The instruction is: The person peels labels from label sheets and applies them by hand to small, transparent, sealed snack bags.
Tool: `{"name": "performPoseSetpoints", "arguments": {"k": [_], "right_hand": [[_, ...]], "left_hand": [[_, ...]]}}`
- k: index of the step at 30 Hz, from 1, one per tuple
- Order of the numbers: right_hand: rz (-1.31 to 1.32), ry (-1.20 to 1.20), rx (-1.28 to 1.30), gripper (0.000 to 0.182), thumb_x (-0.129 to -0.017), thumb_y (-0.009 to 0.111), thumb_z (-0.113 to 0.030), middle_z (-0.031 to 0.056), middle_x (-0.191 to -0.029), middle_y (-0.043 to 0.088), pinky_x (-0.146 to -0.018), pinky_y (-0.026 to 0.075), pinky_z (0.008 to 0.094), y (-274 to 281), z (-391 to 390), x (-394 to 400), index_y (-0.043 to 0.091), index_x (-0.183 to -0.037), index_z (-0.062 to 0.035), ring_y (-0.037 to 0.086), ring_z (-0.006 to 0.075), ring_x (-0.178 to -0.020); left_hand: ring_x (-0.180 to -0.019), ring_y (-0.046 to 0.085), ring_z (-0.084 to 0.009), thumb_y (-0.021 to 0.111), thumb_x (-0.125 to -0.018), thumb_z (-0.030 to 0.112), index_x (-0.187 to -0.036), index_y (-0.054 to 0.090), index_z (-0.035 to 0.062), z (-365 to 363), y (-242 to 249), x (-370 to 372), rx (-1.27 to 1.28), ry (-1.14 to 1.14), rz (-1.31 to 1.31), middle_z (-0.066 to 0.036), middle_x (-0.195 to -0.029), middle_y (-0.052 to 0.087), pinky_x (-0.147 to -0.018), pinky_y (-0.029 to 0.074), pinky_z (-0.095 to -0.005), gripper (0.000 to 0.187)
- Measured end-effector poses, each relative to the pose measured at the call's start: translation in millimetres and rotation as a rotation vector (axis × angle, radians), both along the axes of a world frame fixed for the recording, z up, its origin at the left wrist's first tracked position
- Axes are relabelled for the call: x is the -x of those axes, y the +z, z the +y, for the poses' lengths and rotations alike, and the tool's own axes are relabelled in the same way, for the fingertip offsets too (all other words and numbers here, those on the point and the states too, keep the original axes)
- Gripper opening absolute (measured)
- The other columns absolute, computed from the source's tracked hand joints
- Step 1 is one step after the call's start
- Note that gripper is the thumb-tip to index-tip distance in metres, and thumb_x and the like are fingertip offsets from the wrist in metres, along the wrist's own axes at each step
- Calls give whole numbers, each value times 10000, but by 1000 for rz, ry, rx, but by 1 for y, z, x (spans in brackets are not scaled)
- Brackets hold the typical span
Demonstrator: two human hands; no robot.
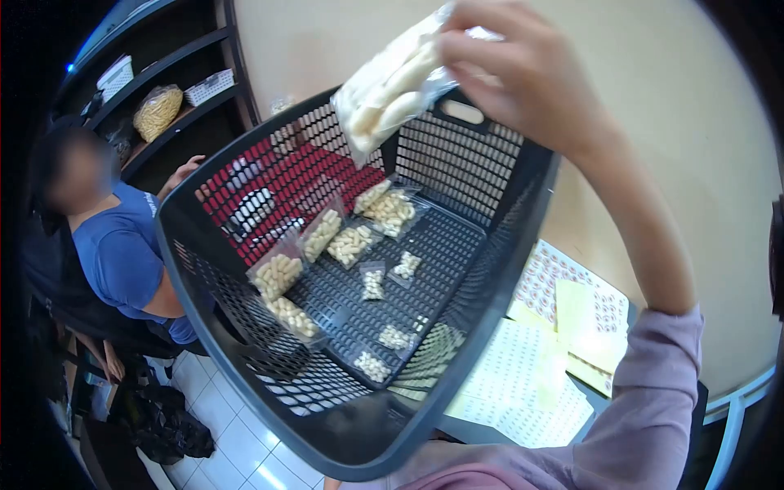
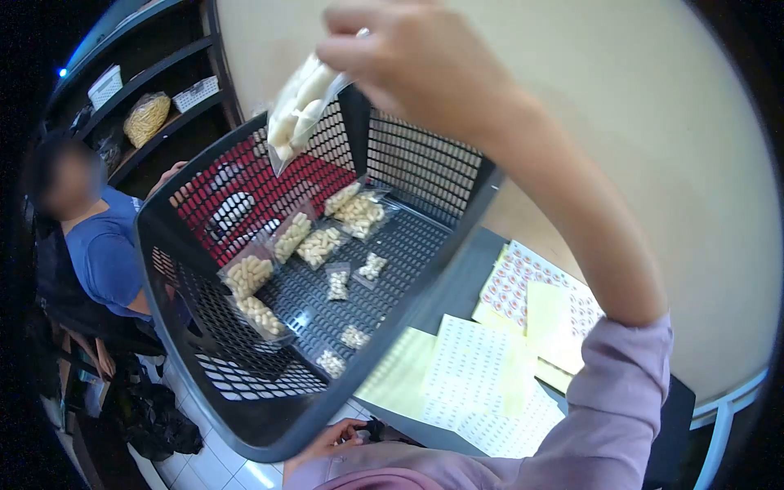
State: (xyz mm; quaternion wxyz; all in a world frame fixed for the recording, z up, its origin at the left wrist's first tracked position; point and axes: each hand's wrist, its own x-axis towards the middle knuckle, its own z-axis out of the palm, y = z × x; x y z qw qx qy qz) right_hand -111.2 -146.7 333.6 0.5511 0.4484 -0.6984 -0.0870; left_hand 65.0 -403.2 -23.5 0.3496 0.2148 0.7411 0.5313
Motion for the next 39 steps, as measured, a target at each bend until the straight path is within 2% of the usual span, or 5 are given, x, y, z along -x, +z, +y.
{"name": "performPoseSetpoints", "arguments": {"k": [3,15,24,26,39], "right_hand": [[440,136,-233,185,-817,529,-225,71,-770,601,-488,432,204,12,72,-31,596,-918,-86,525,145,-559],[-159,-109,547,273,-514,752,-53,12,-799,482,-646,455,315,-206,156,-249,624,-742,-131,490,204,-819],[-198,-319,1025,327,-632,661,20,109,-902,480,-700,435,302,-251,182,-289,575,-936,-63,494,218,-864],[-722,403,1645,413,-720,611,-14,132,-983,485,-748,419,313,-248,178,-289,447,-1098,-3,480,207,-909],[-1021,260,1724,376,-735,587,9,81,-810,586,-765,427,253,-233,155,-265,427,-1075,8,573,144,-827]], "left_hand": [[-752,472,-108,496,-852,187,-1184,399,50,34,16,-4,-38,-135,-107,-30,-819,496,-702,383,-253,372],[-1041,447,-159,550,-799,187,-1173,362,1,231,108,6,-919,-106,49,-116,-1137,457,-847,366,-312,458],[-874,526,-112,464,-844,99,-1054,466,-9,293,84,-41,-760,50,8,-84,-980,558,-769,423,-253,236],[-874,523,-111,458,-845,95,-1048,471,-10,297,86,-44,-736,83,56,-86,-984,555,-770,421,-253,228],[-819,531,-132,447,-842,113,-891,572,-28,295,101,-18,-760,157,317,-104,-896,575,-711,415,-243,194]]}}
